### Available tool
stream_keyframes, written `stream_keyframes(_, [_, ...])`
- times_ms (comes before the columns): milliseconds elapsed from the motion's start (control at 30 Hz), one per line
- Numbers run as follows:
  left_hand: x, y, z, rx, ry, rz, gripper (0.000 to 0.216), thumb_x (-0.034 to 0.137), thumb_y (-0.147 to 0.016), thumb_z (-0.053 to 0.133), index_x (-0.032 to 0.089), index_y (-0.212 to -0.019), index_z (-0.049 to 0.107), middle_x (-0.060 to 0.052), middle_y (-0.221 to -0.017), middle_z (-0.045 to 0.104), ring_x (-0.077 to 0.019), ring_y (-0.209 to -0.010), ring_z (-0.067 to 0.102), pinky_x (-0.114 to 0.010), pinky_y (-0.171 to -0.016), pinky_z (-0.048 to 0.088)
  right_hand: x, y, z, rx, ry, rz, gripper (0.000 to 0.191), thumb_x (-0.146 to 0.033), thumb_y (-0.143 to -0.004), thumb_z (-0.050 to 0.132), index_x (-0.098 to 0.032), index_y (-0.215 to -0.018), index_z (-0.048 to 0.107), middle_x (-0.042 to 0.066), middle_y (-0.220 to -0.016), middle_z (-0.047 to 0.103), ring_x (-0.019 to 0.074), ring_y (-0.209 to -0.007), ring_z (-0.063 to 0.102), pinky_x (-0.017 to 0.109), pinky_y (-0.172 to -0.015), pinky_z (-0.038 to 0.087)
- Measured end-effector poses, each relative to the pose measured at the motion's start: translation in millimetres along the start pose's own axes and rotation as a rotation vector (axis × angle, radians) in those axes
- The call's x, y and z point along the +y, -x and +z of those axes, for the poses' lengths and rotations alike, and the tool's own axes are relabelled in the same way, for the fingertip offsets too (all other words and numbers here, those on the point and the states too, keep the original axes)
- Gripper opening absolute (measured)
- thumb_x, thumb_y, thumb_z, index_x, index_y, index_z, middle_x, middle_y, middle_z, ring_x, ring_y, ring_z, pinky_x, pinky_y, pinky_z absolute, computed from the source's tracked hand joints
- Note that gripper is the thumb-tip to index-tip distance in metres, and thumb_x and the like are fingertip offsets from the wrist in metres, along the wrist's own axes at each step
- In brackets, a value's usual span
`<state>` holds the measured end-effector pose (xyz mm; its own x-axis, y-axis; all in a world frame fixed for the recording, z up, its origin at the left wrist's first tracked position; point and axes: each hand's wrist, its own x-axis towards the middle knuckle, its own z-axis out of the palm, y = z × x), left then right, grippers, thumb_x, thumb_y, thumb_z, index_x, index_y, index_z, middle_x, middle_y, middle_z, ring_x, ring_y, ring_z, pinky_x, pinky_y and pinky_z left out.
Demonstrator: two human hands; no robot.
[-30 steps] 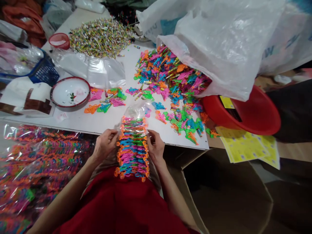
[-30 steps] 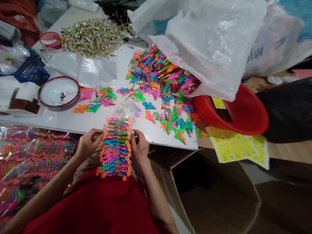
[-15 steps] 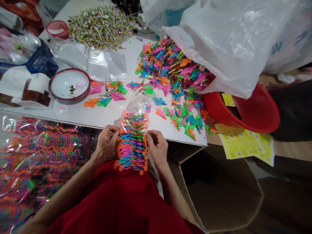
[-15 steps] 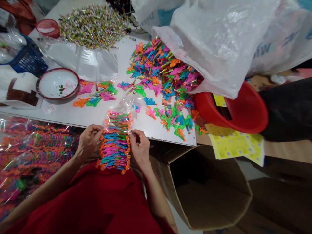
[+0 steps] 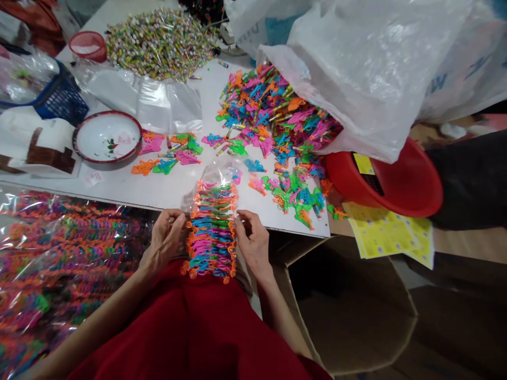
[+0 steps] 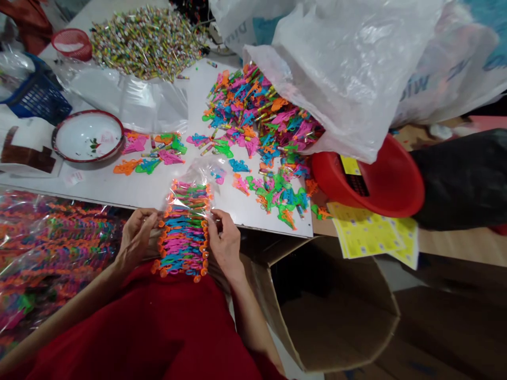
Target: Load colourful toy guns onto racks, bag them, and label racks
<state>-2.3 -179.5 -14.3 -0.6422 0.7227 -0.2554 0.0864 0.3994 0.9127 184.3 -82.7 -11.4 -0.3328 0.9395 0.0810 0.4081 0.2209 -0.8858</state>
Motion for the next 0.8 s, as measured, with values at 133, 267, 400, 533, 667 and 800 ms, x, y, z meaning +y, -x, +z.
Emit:
stream_keyframes(133, [6.6,14.1,-0.1,-0.057,-0.213,0.069,0.035,0.049,-0.072,0.069,0.020,-0.085,0.055,0.001,-0.070,0.064,-0.0153,-0.064,0.061,-0.025,-0.057,0.046,-3.3,3.3,-4.4,-0.040,-0.025,0.024,0.024,-0.035,-0.085,0.061,-0.019,-0.103,0.063,0.003,-0.085,0.068,0.0152,-0.073,0.064,0.026,-0.065,0.051])
stream_keyframes(267, [13.3,16.3,5.6,-0.047,-0.387,0.129,0.026,0.044,-0.076,0.064,0.020,-0.083,0.055,0.001,-0.070,0.064,-0.0154,-0.061,0.061,-0.027,-0.059,0.045,-7.9,4.6,-3.4,-0.080,0.037,-0.024,0.020,-0.034,-0.084,0.062,-0.019,-0.097,0.063,0.002,-0.083,0.067,0.0140,-0.071,0.063,0.026,-0.067,0.051])
stream_keyframes(400, [17.0,12.8,8.4,-0.007,-0.489,0.219,0.021,0.039,-0.080,0.060,0.019,-0.085,0.058,-0.002,-0.076,0.066,-0.0176,-0.067,0.062,-0.029,-0.062,0.046,-8.3,2.8,0.0,-0.065,0.076,-0.053,0.013,-0.031,-0.086,0.061,-0.019,-0.090,0.062,0.001,-0.080,0.065,0.0122,-0.068,0.061,0.024,-0.063,0.048])
stream_keyframes(533, [17.5,9.1,11.8,0.036,-0.493,0.310,0.019,0.033,-0.085,0.054,0.018,-0.095,0.060,-0.005,-0.083,0.067,-0.0182,-0.072,0.063,-0.029,-0.065,0.047,-8.0,-1.3,1.6,-0.069,0.102,-0.116,0.011,-0.029,-0.087,0.061,-0.019,-0.082,0.060,0.000,-0.077,0.062,0.0109,-0.064,0.058,0.023,-0.060,0.046])
stream_keyframes(667, [17.6,5.8,16.5,0.090,-0.523,0.393,0.019,0.027,-0.087,0.048,0.017,-0.099,0.060,-0.007,-0.087,0.067,-0.0188,-0.077,0.063,-0.030,-0.070,0.048,-10.0,-4.4,2.1,-0.066,0.149,-0.177,0.012,-0.027,-0.088,0.060,-0.019,-0.079,0.059,-0.001,-0.074,0.060,0.0113,-0.065,0.056,0.023,-0.060,0.044])
stream_keyframes(800, [17.3,-0.3,19.1,0.071,-0.503,0.388,0.023,0.028,-0.089,0.042,0.018,-0.099,0.061,-0.006,-0.089,0.067,-0.0179,-0.080,0.064,-0.029,-0.072,0.049,-7.9,-11.9,6.3,-0.060,0.150,-0.175,0.013,-0.027,-0.089,0.057,-0.020,-0.078,0.058,0.000,-0.074,0.059,0.0120,-0.066,0.056,0.023,-0.060,0.043])
